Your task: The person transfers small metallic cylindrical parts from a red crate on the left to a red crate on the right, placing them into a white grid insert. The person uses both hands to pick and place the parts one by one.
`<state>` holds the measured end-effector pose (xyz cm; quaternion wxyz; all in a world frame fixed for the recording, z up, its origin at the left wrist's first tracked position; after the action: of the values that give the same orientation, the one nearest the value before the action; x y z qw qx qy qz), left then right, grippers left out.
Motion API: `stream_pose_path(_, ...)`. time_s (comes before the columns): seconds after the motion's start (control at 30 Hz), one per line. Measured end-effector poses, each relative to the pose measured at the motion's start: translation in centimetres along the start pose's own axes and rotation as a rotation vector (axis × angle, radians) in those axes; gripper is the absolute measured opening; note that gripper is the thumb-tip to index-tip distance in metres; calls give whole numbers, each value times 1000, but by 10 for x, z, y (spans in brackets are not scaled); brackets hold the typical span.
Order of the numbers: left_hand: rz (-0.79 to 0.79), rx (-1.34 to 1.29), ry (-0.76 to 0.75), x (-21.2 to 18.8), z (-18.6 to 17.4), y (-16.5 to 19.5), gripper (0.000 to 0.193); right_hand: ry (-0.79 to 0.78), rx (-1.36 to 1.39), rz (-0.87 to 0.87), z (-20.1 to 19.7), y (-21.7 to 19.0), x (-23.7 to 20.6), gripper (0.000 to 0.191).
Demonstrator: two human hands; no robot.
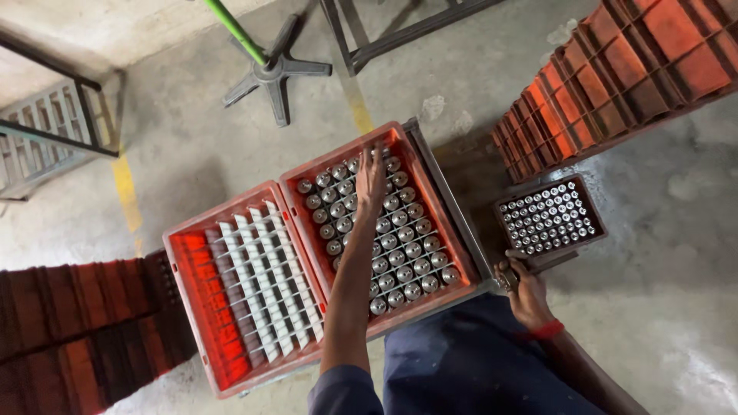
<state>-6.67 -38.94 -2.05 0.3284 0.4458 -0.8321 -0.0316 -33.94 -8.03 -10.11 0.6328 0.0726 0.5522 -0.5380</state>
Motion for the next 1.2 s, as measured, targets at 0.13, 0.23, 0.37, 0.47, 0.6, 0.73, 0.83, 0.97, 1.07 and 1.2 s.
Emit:
stream_pose_path(0.13, -163, -256, 102, -36, -15, 12, 38, -187, -970, -794, 17, -11, -39, 29)
stream_pose_path(0.23, -245, -339, 363, -95, -39, 42, 17, -110, -121, -125, 10, 10, -28, 21)
stream_pose_path(0.37, -728, -929, 534, -198, -62, 86, 65, -302, -329, -22, 27, 54, -38, 25)
stream_pose_path(0.47, -990, -1689, 614, -231, -44, 145, 72, -420, -915, -49, 38, 113, -34, 17)
stream_pose_path(0.6, -397, -760, -67, -274, -98, 174, 56, -683, -1002, -118, 28, 171, -61, 18)
stream_pose_path(0.73, -481, -298, -153, -305, -137, 129, 37, -305, -631, 290, 16, 197, -67, 46)
stream_pose_path(0.83, -190, -204, -304, -315, -141, 137, 44, -70, -548, 441, 26, 225, -70, 35)
stream_pose_path(0.97, -153, -203, -345, -316, -121, 143, 56, 29, -357, 157, 83, 238, -51, 42)
stream_pose_path(1.07, -102, -56, -312, -304, -110, 128, 36, 149, -242, 83, 116, 229, -49, 39)
stream_pose_path(1.2, -74, -131, -204, -293, -115, 117, 36, 287, -229, -25, 137, 208, -55, 35)
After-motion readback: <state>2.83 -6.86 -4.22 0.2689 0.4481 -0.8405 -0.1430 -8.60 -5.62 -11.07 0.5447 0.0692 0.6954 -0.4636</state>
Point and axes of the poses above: each hand's wrist, its own x-axis towards the middle knuckle, its own z-axis out of the palm, y = z × x, the point moved 4 cm from there along x, towards the middle knuckle, and after that the axes turned 15 degrees about z, right-handed, at the moved point
